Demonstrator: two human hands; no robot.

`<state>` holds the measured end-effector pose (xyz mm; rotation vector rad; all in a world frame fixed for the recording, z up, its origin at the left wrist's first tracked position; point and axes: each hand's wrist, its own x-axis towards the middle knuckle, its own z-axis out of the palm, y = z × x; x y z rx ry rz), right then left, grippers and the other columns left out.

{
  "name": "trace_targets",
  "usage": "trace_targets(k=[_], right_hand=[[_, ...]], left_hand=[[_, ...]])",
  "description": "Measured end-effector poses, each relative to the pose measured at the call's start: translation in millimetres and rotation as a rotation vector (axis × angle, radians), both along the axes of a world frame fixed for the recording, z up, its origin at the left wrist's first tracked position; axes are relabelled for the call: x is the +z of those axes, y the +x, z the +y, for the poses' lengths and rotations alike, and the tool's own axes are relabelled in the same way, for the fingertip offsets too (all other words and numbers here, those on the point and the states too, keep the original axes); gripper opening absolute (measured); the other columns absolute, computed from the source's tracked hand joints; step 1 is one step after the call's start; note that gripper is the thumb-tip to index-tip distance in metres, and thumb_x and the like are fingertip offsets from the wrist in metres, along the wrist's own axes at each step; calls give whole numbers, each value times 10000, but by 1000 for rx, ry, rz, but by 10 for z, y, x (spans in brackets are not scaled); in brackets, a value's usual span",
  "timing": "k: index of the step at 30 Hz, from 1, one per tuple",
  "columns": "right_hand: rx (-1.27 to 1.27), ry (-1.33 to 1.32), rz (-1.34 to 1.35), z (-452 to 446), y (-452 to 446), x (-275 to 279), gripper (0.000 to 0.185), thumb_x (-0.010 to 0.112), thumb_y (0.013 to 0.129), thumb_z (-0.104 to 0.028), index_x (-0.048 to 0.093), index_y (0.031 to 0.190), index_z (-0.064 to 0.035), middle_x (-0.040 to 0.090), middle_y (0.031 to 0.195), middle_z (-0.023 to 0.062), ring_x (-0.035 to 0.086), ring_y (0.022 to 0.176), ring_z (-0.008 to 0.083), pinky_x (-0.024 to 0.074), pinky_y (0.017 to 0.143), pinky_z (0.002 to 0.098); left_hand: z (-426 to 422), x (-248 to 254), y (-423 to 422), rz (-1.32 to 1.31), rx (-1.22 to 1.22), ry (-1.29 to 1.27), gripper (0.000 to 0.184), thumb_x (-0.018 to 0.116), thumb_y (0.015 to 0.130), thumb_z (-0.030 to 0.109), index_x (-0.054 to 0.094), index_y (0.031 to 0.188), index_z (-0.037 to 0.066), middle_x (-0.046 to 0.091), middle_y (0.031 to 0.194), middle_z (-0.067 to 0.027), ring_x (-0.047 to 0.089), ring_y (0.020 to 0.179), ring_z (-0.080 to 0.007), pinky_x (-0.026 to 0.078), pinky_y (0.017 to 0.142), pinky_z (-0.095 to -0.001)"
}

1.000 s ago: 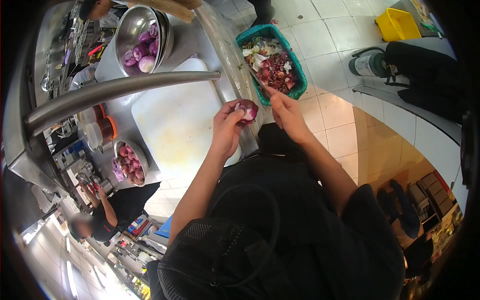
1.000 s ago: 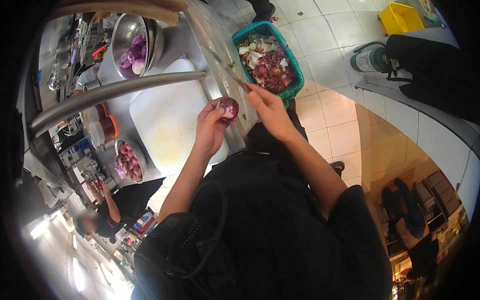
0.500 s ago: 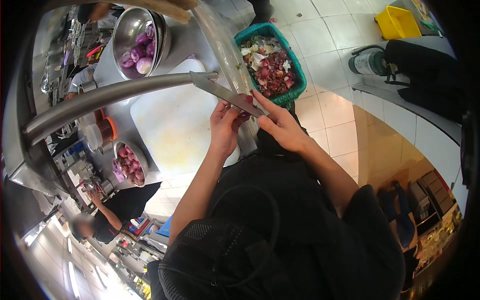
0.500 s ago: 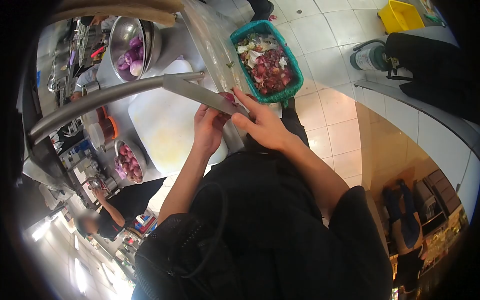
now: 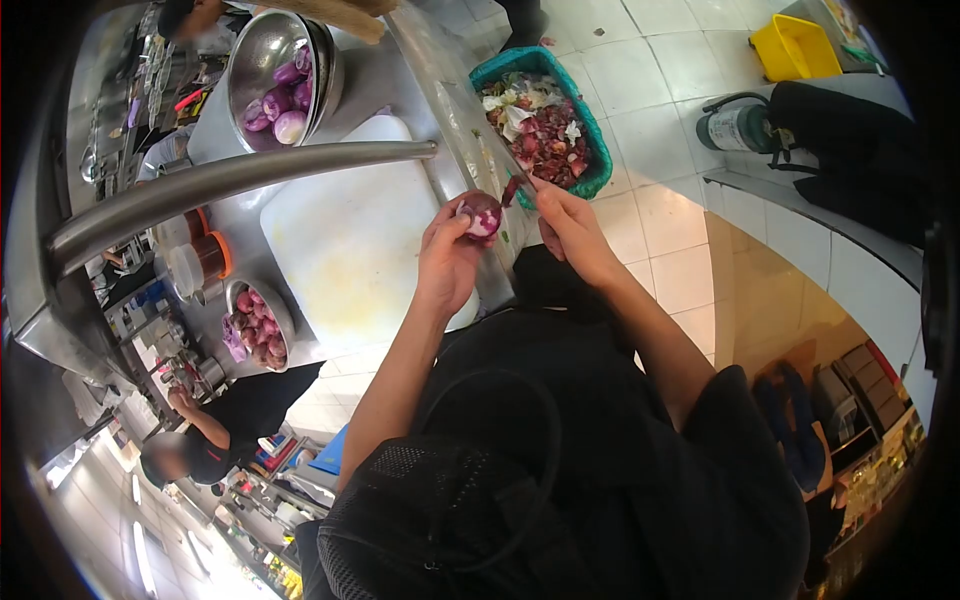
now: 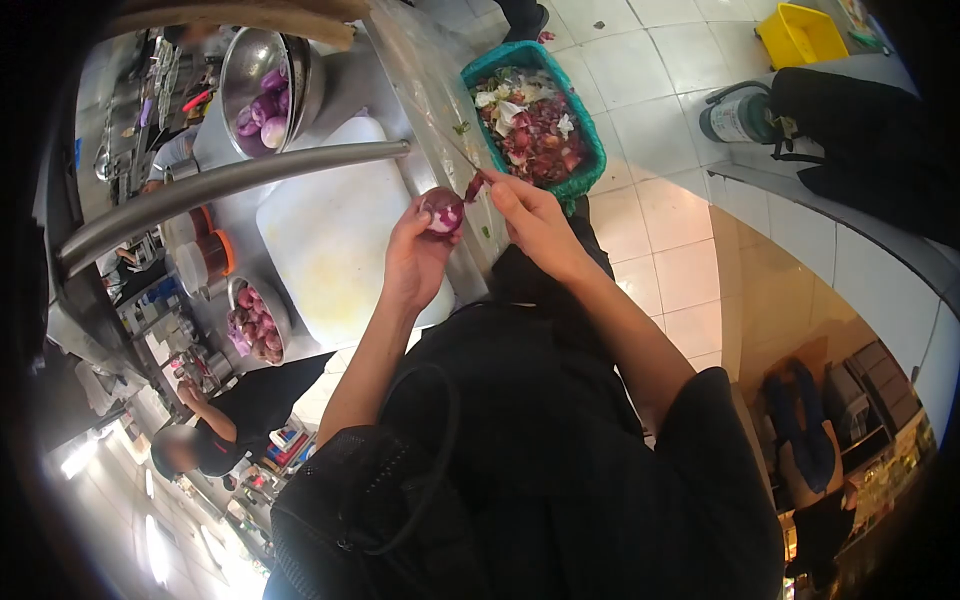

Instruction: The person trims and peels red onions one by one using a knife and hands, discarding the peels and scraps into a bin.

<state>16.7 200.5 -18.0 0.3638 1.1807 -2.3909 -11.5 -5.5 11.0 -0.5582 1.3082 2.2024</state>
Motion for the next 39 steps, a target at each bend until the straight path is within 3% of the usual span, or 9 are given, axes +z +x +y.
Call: trace_targets(k=[8,14,21,28,31,33,34,37,39], right_hand=[[-57,544,177,-129,12,-196,736,546,1030,-495,373,1544,3,702,853,80,616,733,179,497,704,372],[236,827,307,-17,44,271,887,592,939,-616,332,1575,-55,613,677,194,665,661,325,507,658,426],[367,936,415,-27,37,479,1047,635,860,-703,273,1593,-48,615,614,183,657,615,402,515,631,477],[306,894,428,-46,77,431,997,627,861,-713,371,1556,-46,584,577,171,640,583,390,510,614,458],[350,781,308,-60,100,298,856,663,898,-623,477,1499,-42,657,671,136,640,583,274,498,608,414],[-24,376,252,-192,138,24,695,665,969,-483,528,1451,-2,733,951,103,655,781,140,519,729,344],[-23,375,251,-174,96,-4,695,665,969,-483,528,1451,-2,733,951,103,655,781,140,519,729,344],[-53,301,91,3,-9,42,623,595,1039,-400,504,1440,68,643,1304,107,558,1195,143,422,1050,292],[-56,307,85,19,-33,45,632,587,1042,-404,488,1454,64,633,1323,113,555,1201,146,422,1051,294]], left_hand=[[-16,7,-14,-44,-42,47,406,568,979,178,528,1335,-12,656,1157,-120,655,949,-202,540,805,-326],[-18,-82,18,-28,-79,-61,370,622,985,189,564,1299,2,676,1144,-112,677,967,-212,560,829,-339],[-40,-101,88,54,-94,-91,479,667,971,197,514,1395,35,662,1237,-83,652,1113,-213,518,969,-359],[-71,-140,93,59,-42,-151,460,687,954,134,538,1374,25,656,1222,-67,638,1102,-172,517,937,-330],[-95,-133,42,55,-98,-186,387,669,961,112,587,1324,5,673,1181,-71,637,1067,-155,517,887,-309],[-69,-78,31,42,-160,-202,357,656,967,105,607,1303,-7,682,1161,-76,637,1049,-149,515,864,-299],[25,12,39,54,-130,-221,357,648,968,103,609,1303,-16,688,1151,-83,637,1038,-146,510,852,-294],[62,78,44,66,-124,-199,382,638,969,103,594,1327,-25,690,1163,-94,637,1031,-142,506,845,-287],[71,111,32,64,-152,-158,407,637,970,106,577,1350,-26,685,1184,-97,638,1034,-142,506,850,-285]])
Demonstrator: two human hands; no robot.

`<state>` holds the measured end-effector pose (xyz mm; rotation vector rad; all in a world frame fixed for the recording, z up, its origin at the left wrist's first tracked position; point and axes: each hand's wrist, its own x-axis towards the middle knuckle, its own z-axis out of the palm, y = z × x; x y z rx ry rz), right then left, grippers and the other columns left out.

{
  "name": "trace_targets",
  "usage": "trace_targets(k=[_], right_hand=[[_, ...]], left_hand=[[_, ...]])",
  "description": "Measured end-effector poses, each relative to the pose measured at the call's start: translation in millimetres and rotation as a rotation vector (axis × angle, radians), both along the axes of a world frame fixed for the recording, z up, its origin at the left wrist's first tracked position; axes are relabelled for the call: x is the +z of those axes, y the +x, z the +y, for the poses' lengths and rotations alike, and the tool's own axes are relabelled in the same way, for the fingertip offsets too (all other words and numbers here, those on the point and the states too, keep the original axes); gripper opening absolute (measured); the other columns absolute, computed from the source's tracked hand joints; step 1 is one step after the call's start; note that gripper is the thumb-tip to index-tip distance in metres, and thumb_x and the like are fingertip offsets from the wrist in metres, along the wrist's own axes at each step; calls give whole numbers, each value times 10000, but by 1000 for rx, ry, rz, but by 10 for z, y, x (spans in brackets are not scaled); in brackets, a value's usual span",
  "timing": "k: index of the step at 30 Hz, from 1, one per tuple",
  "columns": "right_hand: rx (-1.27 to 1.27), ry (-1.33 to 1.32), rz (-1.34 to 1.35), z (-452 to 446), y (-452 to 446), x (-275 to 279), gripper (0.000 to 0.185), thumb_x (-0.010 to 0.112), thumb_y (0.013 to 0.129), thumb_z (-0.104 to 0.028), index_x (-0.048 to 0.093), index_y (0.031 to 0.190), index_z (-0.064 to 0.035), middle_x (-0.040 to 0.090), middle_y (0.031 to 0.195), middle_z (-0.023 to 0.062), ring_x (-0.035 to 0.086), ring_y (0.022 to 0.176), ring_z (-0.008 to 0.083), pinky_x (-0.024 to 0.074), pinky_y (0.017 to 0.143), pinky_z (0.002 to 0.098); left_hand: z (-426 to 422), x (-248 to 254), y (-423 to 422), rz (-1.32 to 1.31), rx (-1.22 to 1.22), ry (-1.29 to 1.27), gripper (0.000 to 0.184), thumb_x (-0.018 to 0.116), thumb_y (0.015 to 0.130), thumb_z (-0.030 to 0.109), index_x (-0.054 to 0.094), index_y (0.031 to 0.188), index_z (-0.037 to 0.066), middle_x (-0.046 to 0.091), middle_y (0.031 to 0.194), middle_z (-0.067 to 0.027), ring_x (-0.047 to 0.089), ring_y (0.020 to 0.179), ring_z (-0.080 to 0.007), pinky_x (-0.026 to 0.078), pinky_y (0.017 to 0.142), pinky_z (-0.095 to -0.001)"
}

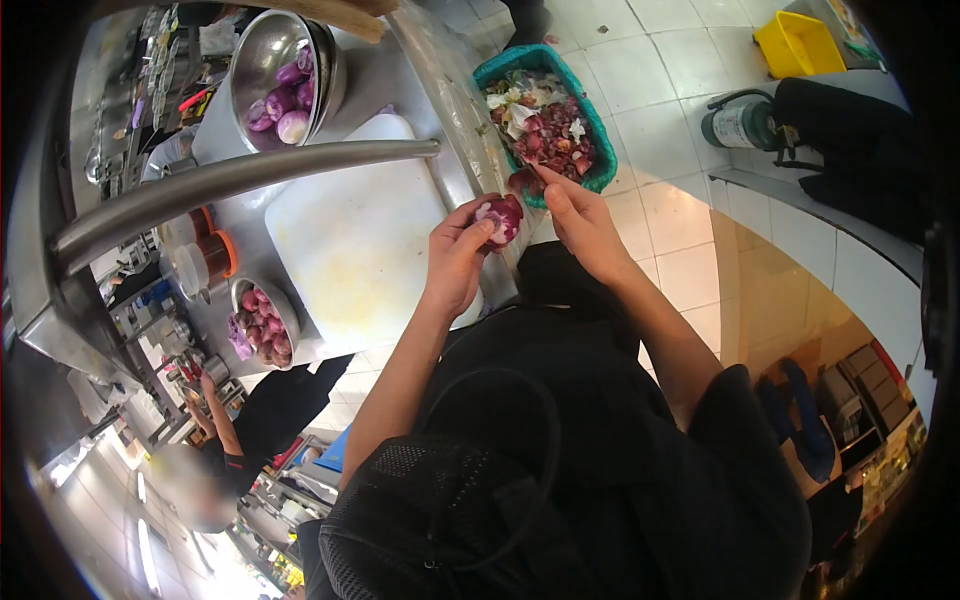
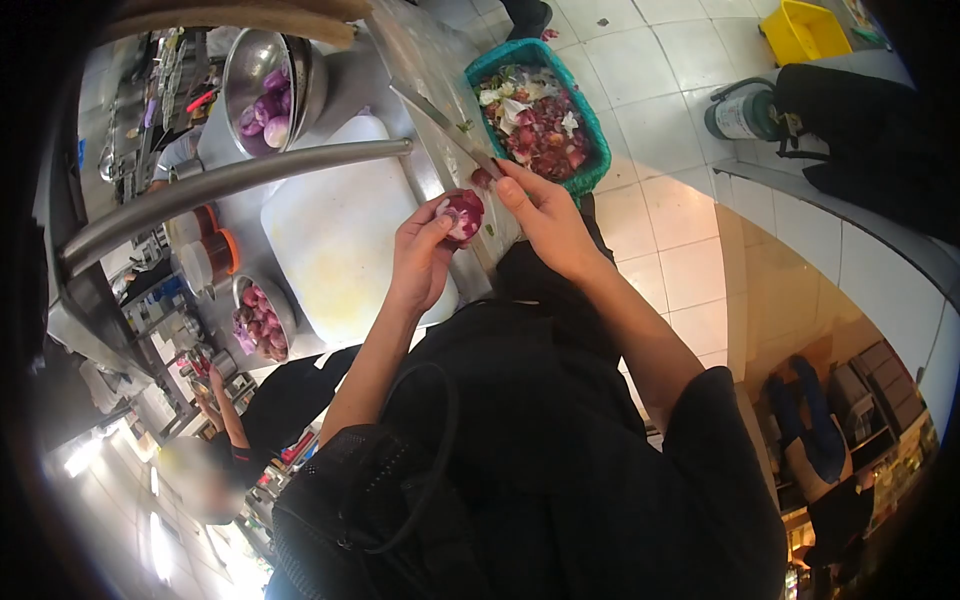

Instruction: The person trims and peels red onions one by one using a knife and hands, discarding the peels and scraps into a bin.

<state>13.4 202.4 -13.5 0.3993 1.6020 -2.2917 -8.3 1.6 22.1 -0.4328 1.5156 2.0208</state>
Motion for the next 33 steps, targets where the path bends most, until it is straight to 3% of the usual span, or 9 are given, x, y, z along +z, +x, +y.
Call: trace_targets(k=[5,7,14,16,20,22,25,28,33], right_hand=[[18,89,44,-28,75,9,682,552,1055,-413,385,1523,54,597,1368,96,546,1201,145,419,1038,286],[85,-10,-15,-36,121,54,739,546,1054,-430,298,1564,43,581,1343,82,547,1092,121,434,966,269],[227,-158,108,104,84,259,768,558,1044,-459,292,1575,28,562,1274,86,493,925,90,441,837,257],[379,-113,27,153,57,254,714,549,1052,-442,342,1561,15,603,1184,69,515,927,87,446,856,241],[261,-206,66,99,53,196,653,534,1059,-434,414,1533,-1,610,957,-1,515,772,62,448,818,228],[214,-266,19,107,50,163,612,521,1063,-442,486,1485,0,512,733,-56,434,595,36,426,654,209],[128,-328,95,-1,53,-45,611,510,1064,-458,498,1469,0,416,643,-72,371,520,24,334,513,213],[19,-357,22,-9,5,39,630,505,1064,-468,475,1476,7,407,620,-62,371,526,21,286,461,209],[17,-310,25,-16,2,13,646,511,1063,-471,452,1492,8,411,632,-73,364,529,18,289,478,207]], left_hand=[[25,-1,-22,-5,63,42,411,638,972,110,546,1354,-10,681,1168,-80,644,1009,-145,512,862,-299],[-15,-73,-23,8,76,30,389,643,975,122,557,1333,-5,683,1154,-76,644,993,-143,514,857,-301],[-87,-151,-22,-23,131,70,333,636,990,142,585,1288,3,687,1131,-68,646,954,-142,520,838,-300],[-50,-100,-33,-37,126,110,326,628,994,148,589,1283,3,687,1128,-70,645,961,-146,519,842,-302],[-47,-30,-38,-68,114,163,324,614,1000,163,586,1280,3,681,1129,-76,639,985,-159,518,860,-317],[-38,-48,-32,-76,115,174,327,609,1001,173,580,1280,4,676,1140,-81,637,994,-165,516,866,-323],[-47,-65,-40,-103,86,232,335,600,1003,193,569,1279,6,668,1153,-89,633,999,-176,515,874,-331],[-28,-56,-7,-178,71,280,359,587,1000,232,562,1276,4,661,1151,-101,631,988,-192,514,877,-344],[-73,1,-19,-308,76,313,454,540,973,340,570,1272,0,649,1113,-118,602,937,-226,489,875,-362]])
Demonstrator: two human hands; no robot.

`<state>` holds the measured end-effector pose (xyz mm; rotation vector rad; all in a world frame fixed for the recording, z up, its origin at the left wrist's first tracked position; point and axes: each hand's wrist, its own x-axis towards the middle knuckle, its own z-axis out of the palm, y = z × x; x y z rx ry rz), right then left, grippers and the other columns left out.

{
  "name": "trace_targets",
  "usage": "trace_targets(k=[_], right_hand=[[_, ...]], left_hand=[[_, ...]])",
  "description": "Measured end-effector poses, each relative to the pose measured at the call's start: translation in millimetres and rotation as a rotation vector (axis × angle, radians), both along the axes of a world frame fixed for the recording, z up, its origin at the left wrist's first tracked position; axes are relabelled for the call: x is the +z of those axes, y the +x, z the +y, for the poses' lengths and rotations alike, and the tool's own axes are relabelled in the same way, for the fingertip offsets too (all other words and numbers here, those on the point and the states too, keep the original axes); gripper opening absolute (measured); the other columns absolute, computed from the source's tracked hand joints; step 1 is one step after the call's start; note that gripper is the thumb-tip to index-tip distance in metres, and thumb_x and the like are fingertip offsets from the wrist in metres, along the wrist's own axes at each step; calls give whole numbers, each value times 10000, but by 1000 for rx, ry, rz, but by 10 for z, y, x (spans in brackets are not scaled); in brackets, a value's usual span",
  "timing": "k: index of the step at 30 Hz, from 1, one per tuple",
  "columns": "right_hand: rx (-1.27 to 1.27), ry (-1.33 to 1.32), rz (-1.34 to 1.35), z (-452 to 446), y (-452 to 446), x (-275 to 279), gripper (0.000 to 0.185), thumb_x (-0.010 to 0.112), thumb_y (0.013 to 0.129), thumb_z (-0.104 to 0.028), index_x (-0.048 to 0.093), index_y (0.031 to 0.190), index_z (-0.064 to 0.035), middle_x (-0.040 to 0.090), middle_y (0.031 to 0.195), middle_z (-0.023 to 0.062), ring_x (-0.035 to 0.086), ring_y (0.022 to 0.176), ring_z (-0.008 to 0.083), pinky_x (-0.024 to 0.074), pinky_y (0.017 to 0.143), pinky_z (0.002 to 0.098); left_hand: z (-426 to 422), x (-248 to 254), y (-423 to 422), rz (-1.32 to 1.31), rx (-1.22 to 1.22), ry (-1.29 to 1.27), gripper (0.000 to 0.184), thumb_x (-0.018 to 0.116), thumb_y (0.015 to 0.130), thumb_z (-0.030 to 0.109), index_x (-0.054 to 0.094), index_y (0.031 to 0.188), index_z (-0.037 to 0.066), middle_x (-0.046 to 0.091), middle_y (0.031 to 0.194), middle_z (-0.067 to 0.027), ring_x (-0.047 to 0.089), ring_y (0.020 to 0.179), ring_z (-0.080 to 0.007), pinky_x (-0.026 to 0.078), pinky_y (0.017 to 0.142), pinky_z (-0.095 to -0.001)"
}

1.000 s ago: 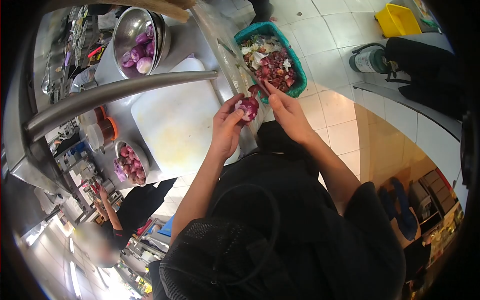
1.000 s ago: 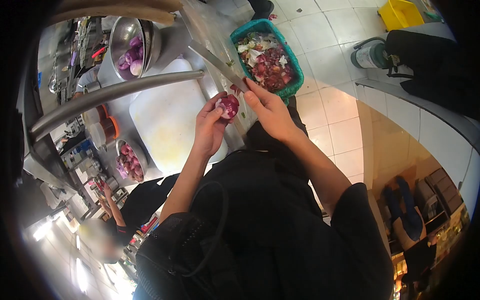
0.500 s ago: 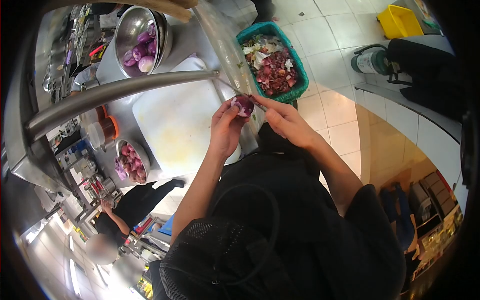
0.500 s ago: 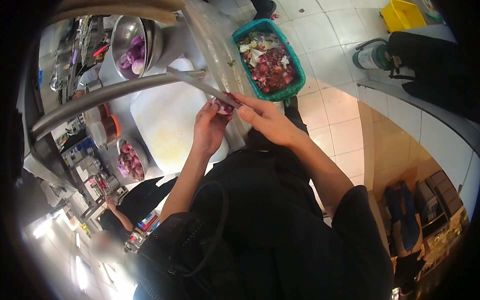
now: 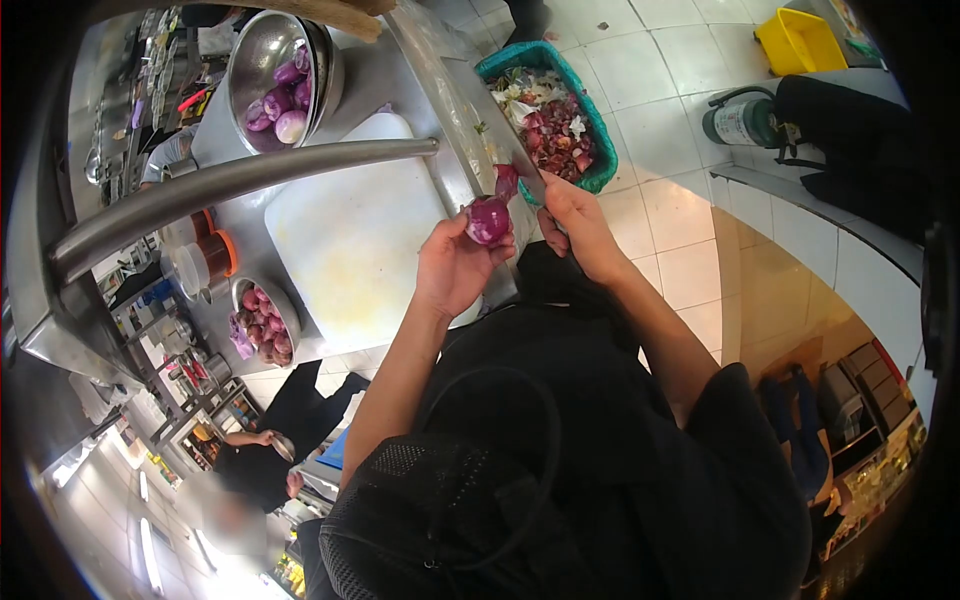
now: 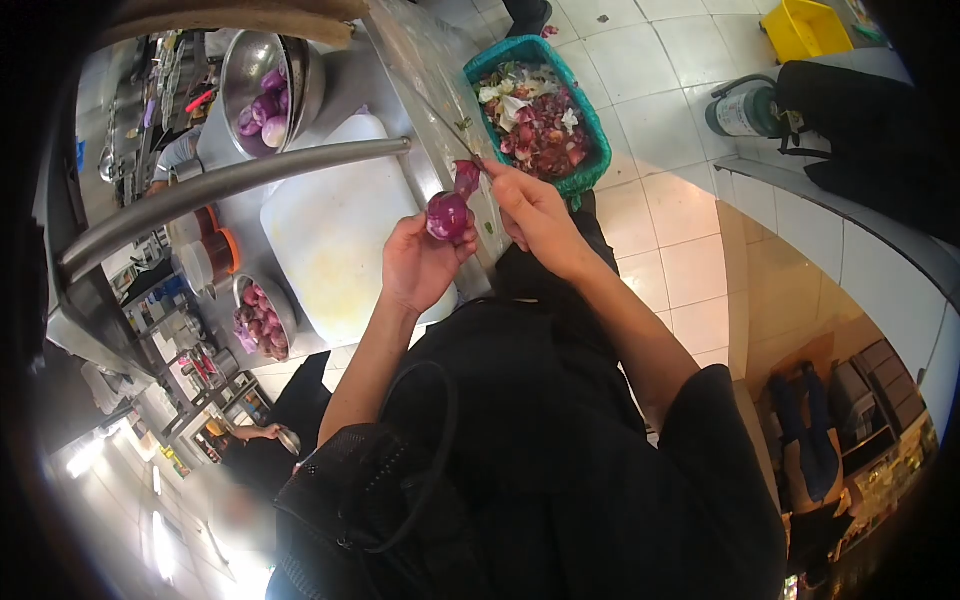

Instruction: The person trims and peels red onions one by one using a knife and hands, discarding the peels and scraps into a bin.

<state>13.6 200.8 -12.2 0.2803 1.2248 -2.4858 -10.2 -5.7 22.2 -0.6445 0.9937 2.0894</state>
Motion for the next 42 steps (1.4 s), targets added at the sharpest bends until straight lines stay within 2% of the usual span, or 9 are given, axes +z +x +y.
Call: trace_targets(k=[5,8,11,14,21,34,38,41,42], right_hand=[[-18,63,1,-30,10,34,619,529,1061,-454,479,1478,1,437,684,-87,379,569,11,289,507,201],[-44,128,3,-23,-30,47,600,548,1059,-424,491,1470,10,468,750,-86,418,662,10,330,575,194],[-47,188,38,-36,-53,-20,604,577,1050,-399,486,1469,26,601,929,-31,477,789,31,405,683,203],[-104,352,170,-60,-66,-84,616,618,1029,-376,481,1474,28,600,1361,68,555,957,88,467,870,244],[-106,229,131,5,-98,229,613,606,1035,-365,467,1480,34,586,1389,103,552,1170,133,442,1007,291],[-83,428,35,-44,-51,-210,696,468,1073,-457,379,1518,71,513,1488,230,482,1381,267,352,1134,340],[-68,401,70,71,-51,-105,709,487,1066,-453,353,1533,62,517,1479,242,503,1352,255,364,1121,337],[7,433,108,111,-22,-13,739,516,1051,-465,333,1547,51,554,1426,208,586,1165,212,432,1018,309],[-15,530,151,122,-11,-23,749,533,1040,-470,331,1553,37,606,1273,181,573,1013,182,448,907,299]], left_hand=[[-48,-15,-15,-80,-60,267,608,595,896,358,511,1393,18,637,1065,-131,600,886,-245,477,800,-367],[-34,40,-16,-32,-45,178,682,617,874,349,458,1453,25,623,1042,-121,584,861,-240,463,778,-361],[-59,-18,-5,-6,-46,141,699,625,869,339,435,1466,29,622,1048,-115,587,871,-236,471,778,-367],[-64,-37,-10,25,-83,16,697,635,871,329,434,1465,25,624,1058,-116,601,894,-232,480,771,-361],[-132,-93,-31,148,-30,-317,379,578,952,229,566,1273,26,663,1108,-66,630,943,-172,500,778,-344],[42,-59,-28,193,52,-465,343,615,979,164,543,1272,0,661,1113,-77,638,917,-166,525,789,-326],[106,-65,-43,207,78,-463,364,647,969,153,538,1275,-12,657,1126,-90,640,937,-160,534,816,-325],[150,-66,-67,201,61,-517,383,679,960,146,537,1273,-21,657,1117,-91,644,946,-153,540,826,-315],[157,-71,-63,190,45,-557,392,695,956,146,537,1271,-25,659,1105,-88,646,947,-148,544,827,-307]])
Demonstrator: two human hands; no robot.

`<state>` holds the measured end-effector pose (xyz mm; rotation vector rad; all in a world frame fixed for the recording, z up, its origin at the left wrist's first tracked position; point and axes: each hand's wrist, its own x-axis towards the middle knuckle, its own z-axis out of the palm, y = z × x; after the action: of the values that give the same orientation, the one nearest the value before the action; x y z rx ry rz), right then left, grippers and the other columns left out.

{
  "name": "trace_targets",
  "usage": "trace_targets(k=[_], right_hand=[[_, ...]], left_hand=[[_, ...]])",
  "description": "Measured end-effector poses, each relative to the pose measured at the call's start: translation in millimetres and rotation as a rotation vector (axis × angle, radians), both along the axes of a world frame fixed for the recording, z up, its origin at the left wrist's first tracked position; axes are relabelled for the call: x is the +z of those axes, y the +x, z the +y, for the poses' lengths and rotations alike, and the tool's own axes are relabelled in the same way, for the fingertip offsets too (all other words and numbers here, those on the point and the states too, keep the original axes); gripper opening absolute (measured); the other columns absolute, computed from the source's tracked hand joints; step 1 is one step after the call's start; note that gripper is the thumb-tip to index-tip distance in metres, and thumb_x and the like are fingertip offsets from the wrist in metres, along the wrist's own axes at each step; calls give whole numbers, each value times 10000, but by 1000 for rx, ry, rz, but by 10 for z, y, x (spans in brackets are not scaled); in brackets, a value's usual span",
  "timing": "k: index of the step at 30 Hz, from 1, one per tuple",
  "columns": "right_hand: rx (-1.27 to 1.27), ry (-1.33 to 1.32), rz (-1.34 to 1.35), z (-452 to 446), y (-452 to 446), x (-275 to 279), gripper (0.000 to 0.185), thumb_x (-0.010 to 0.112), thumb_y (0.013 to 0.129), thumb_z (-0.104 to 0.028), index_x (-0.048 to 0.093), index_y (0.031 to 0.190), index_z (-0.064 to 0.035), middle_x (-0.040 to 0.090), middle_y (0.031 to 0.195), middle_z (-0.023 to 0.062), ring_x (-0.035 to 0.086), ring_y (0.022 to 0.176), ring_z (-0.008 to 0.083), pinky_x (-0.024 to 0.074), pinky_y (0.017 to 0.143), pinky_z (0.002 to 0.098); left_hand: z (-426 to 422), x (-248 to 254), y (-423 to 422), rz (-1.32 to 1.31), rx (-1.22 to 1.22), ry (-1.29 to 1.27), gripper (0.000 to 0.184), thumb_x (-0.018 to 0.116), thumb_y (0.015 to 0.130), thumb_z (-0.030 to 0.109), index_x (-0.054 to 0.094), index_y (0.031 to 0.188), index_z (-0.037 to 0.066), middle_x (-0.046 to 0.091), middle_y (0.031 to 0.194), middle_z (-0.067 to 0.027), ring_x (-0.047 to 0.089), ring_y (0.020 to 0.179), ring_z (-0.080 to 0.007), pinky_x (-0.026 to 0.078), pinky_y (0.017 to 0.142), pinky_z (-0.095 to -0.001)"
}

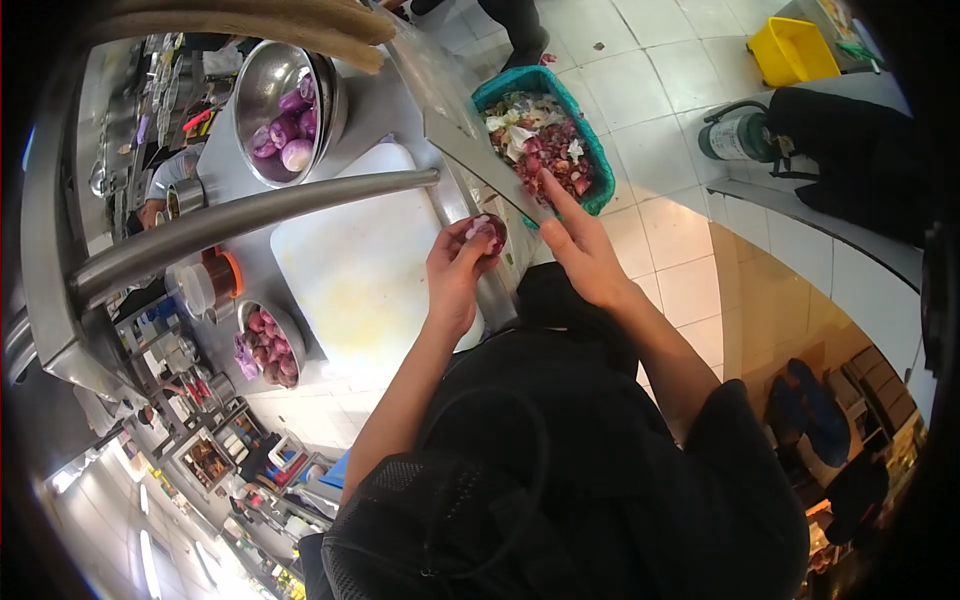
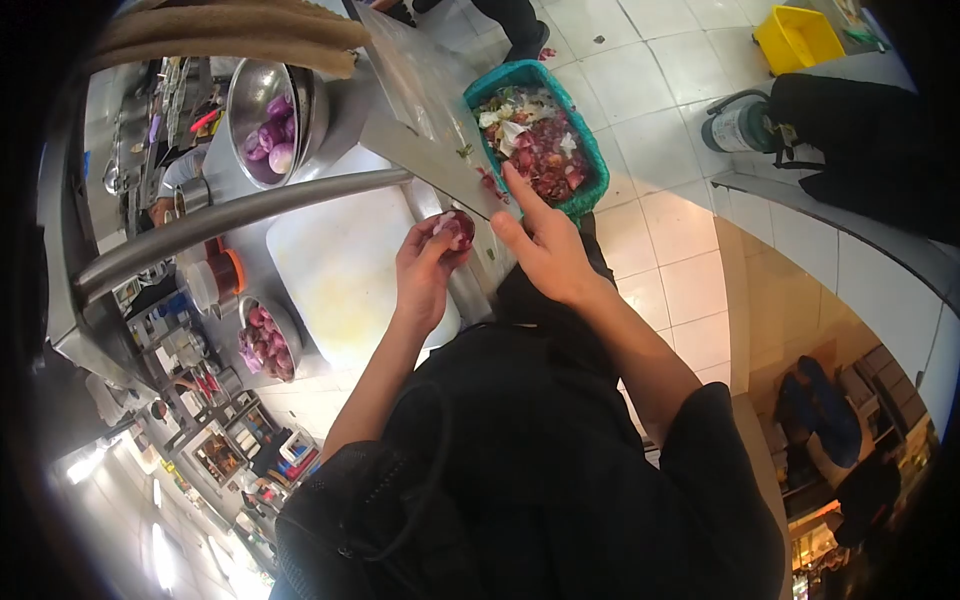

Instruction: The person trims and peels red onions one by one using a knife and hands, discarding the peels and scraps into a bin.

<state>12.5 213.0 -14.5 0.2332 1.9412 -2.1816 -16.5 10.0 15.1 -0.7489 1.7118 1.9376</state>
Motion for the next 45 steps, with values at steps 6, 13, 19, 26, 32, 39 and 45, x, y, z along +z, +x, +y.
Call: trace_targets(k=[6,13,19,26,32,39,45], right_hand=[[-103,-15,158,-66,-56,40,754,574,1012,-470,335,1569,-22,524,725,74,451,665,131,387,624,303],[131,39,89,-201,79,-113,752,581,993,-503,358,1570,-75,508,645,105,469,589,170,390,570,339],[272,194,55,-126,29,132,806,559,971,-587,372,1562,-72,565,653,151,577,601,247,433,589,384],[252,203,83,-135,60,1,778,571,984,-552,415,1528,-17,621,689,125,637,656,240,465,621,376],[100,-495,-285,-103,28,-277,459,510,1050,-516,637,1029,-75,473,621,-62,434,526,41,319,466,243],[-32,-218,-203,-99,-24,-373,487,488,1062,-493,576,1273,-63,529,638,-39,457,541,106,383,522,299],[39,278,-144,-133,-67,-192,655,516,1036,-449,326,1589,-154,692,853,205,625,693,251,503,757,368]], left_hand=[[-22,-14,24,40,-56,-34,416,693,969,202,507,1269,-18,660,1079,-86,650,945,-176,522,836,-318],[-62,-70,41,37,-10,2,360,705,955,138,558,1243,-20,682,1040,-76,671,914,-144,559,792,-290],[-56,-81,100,103,-38,6,253,695,943,87,629,1174,9,701,1045,-75,679,921,-151,554,806,-306],[-67,-102,97,163,-77,-4,299,716,924,67,630,1201,-5,703,1067,-83,676,926,-159,549,824,-303],[-32,-39,88,103,-115,19,352,670,955,78,583,1285,-10,674,1145,-94,661,995,-169,542,857,-324],[-196,56,84,102,-78,237,452,602,942,213,540,1331,-8,636,1168,-105,630,1012,-198,525,858,-368],[-661,224,16,341,184,50,412,578,953,237,558,1313,38,629,1155,-79,609,961,-177,507,798,-330]])
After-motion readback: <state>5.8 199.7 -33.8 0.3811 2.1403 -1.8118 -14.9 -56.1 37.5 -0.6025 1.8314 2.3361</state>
